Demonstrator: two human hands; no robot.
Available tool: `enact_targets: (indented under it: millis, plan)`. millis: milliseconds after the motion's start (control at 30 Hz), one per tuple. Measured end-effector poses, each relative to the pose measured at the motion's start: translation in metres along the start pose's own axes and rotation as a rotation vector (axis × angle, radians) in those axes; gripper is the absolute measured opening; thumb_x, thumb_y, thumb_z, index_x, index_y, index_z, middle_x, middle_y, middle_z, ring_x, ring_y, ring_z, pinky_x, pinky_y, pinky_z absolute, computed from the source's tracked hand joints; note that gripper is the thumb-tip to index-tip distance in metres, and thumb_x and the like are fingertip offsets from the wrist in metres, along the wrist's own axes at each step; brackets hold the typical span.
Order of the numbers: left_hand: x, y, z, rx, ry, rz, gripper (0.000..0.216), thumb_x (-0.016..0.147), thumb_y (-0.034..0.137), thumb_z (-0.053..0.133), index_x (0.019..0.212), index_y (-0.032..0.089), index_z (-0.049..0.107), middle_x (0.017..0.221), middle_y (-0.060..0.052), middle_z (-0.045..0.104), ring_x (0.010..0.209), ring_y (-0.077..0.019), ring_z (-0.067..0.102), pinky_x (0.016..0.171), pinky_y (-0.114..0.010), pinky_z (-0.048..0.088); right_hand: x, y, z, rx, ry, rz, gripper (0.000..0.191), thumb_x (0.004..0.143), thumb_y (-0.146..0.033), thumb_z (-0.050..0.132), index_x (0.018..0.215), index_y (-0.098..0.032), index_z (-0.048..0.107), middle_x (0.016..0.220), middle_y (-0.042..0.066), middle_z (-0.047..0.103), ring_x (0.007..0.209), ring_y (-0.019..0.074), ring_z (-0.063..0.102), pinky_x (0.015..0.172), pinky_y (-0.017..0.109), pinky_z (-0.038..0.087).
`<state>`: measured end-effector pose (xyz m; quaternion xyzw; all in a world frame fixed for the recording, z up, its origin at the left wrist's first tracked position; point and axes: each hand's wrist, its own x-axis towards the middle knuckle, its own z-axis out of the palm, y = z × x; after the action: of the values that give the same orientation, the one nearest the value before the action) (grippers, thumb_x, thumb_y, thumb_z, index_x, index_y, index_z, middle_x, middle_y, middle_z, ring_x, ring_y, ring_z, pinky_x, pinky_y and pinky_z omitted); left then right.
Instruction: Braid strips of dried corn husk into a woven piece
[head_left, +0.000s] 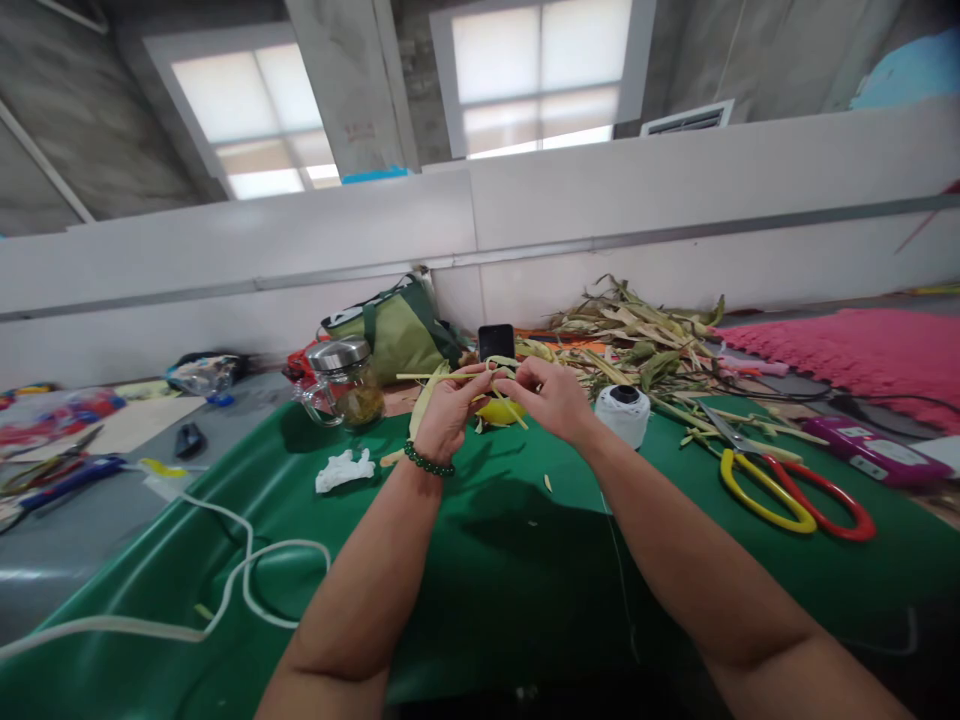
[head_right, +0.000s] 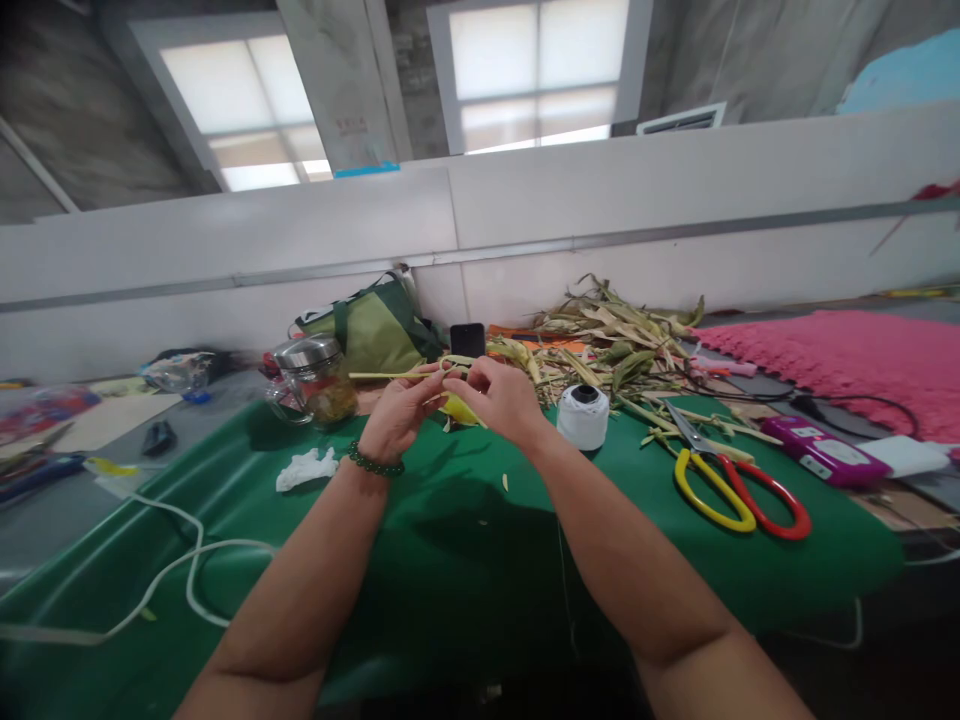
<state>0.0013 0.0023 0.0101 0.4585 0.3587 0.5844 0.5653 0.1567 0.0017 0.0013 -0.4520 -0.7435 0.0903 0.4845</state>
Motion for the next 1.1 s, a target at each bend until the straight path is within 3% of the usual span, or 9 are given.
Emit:
enact_targets:
  millis: [133,267,433,567,933,1100]
  plan:
    - [0.000,-0.002,0.002,-0.025,-0.027,0.023,0.028,0.058,0.029,0.085,0.080,0.016,0.073,0.075,-0.003,0.074,0.071,-0.0154,0.068,0.064,-0.024,0.049,-0.002,-0.003,0.008,0.000,-0.182,-0.011,0.028,0.084,-0.041,0.058,0.072,-0.017,0.065,0.061,0.000,0.060,0.055,0.0114,0.047,0.054,0.024,0.029]
    - [0.002,-0.006,0.004,-0.056,0.018,0.096,0.029,0.055,0.028,0.085,0.076,0.014,0.070,0.066,-0.002,0.072,0.066,-0.0147,0.067,0.065,-0.024,0.049,-0.005,-0.009,0.013,0.050,-0.265,-0.039,0.037,0.088,-0.033,0.050,0.055,-0.017,0.057,0.051,-0.001,0.051,0.050,0.0099,0.043,0.051,0.024,0.027]
    - [0.008,-0.008,0.003,-0.095,0.127,0.160,0.026,0.054,0.026,0.084,0.070,0.014,0.067,0.060,-0.001,0.070,0.059,-0.0126,0.065,0.064,-0.025,0.050,-0.015,-0.025,0.020,0.056,-0.285,-0.012,0.035,0.084,-0.023,0.050,0.050,-0.018,0.050,0.046,-0.003,0.046,0.047,0.0093,0.039,0.050,0.024,0.024]
    - [0.014,-0.007,-0.004,-0.164,0.204,0.155,0.026,0.055,0.024,0.084,0.071,0.015,0.065,0.059,0.001,0.069,0.057,-0.0114,0.064,0.065,-0.025,0.051,-0.020,-0.031,0.022,0.049,-0.345,-0.022,0.036,0.086,-0.020,0.049,0.050,-0.017,0.050,0.048,-0.002,0.051,0.049,0.0094,0.042,0.052,0.024,0.025]
    - [0.022,-0.013,-0.013,-0.160,0.251,0.210,0.031,0.057,0.029,0.084,0.074,0.014,0.063,0.062,0.001,0.069,0.060,-0.0124,0.066,0.069,-0.028,0.052,-0.019,-0.034,0.014,-0.127,-0.428,-0.151,0.036,0.085,-0.019,0.053,0.049,-0.016,0.047,0.049,-0.004,0.044,0.049,0.0078,0.032,0.054,0.025,0.019]
    - [0.025,-0.013,-0.014,-0.146,0.263,0.197,0.027,0.057,0.026,0.083,0.071,0.015,0.063,0.057,0.002,0.067,0.054,-0.0103,0.062,0.063,-0.024,0.051,-0.020,-0.035,0.016,-0.174,-0.400,-0.142,0.034,0.086,-0.022,0.051,0.053,-0.015,0.053,0.053,-0.001,0.051,0.050,0.0084,0.035,0.054,0.026,0.018]
